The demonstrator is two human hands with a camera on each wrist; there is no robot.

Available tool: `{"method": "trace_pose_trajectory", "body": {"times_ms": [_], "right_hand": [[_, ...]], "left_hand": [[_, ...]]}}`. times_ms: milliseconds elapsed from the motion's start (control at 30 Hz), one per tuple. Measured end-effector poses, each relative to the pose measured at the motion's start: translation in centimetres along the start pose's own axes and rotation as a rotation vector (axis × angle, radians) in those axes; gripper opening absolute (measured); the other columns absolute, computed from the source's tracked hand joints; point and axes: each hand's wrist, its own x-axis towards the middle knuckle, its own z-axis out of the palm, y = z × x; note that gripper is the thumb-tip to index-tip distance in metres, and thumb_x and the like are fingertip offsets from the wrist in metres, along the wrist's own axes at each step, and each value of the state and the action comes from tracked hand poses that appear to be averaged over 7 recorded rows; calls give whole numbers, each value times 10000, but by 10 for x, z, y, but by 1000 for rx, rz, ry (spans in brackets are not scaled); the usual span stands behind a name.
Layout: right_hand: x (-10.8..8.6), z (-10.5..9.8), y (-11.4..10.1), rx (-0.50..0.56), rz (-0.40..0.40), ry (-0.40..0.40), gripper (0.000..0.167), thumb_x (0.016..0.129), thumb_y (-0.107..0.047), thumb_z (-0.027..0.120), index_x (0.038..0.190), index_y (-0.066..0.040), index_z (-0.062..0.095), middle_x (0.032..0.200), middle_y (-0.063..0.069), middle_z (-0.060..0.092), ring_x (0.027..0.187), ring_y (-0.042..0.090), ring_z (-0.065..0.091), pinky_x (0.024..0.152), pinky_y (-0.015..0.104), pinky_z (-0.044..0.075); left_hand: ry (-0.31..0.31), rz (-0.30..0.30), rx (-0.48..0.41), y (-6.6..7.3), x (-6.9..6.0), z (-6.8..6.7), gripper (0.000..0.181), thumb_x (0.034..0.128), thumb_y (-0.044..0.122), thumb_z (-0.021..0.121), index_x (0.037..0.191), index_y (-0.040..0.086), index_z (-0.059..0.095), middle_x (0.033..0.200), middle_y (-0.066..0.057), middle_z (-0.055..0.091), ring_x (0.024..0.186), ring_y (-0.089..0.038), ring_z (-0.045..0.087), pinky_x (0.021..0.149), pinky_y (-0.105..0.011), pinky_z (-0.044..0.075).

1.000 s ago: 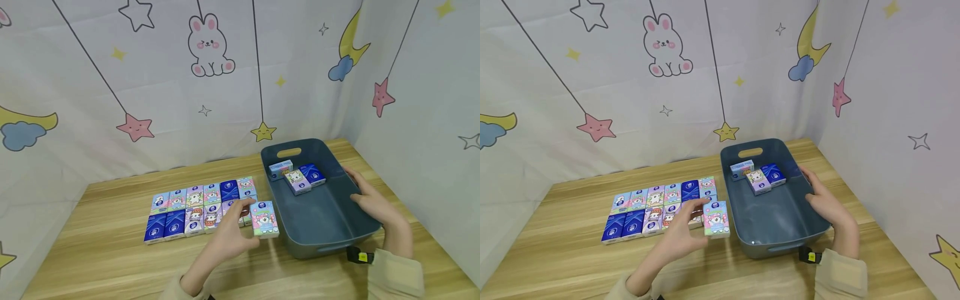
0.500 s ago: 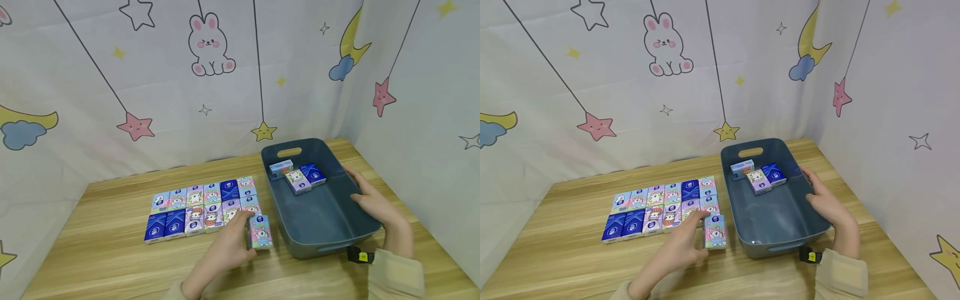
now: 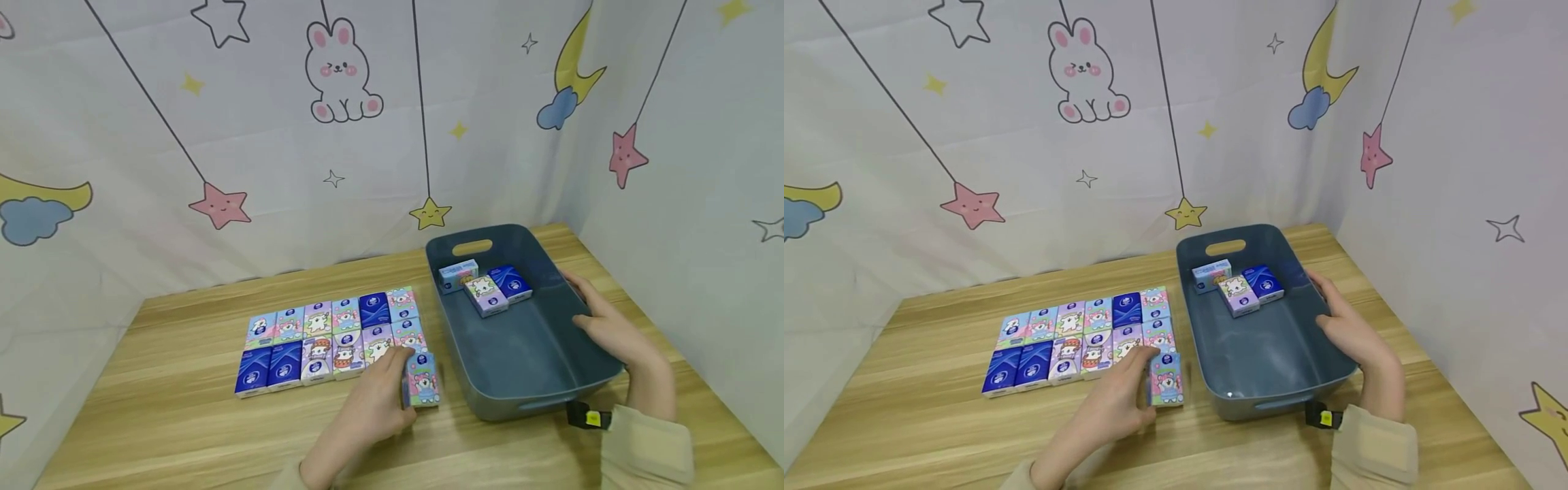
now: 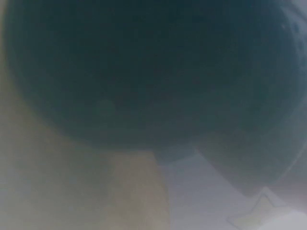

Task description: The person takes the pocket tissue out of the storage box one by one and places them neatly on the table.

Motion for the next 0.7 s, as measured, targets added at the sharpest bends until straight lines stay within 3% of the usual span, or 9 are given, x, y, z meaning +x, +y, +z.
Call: {"method": "trace_pose_trajectory", "body": {"times_ms": [267,700], "right_hand": [[1,-1,-1,0,1,-7,782,907,90,345,1558,-152,-14,1603,239,13,1442,505,6,1068,734,105],[1,0,-1,-4,2,-5,778,902,88,346,1556,-134,-13,1602,241,17,1440,507,19,1065,733,114]], "left_hand": [[-1,-12,58,-1,0,2,849,574,158,820,1339,31,476,1293,-111,559,1216,-284,541,1042,-448,454],[-33,-15,103,-9,-2,5,765,576,198,829,1252,-7,537,1275,-122,531,1194,-306,536,1033,-471,451]]}}
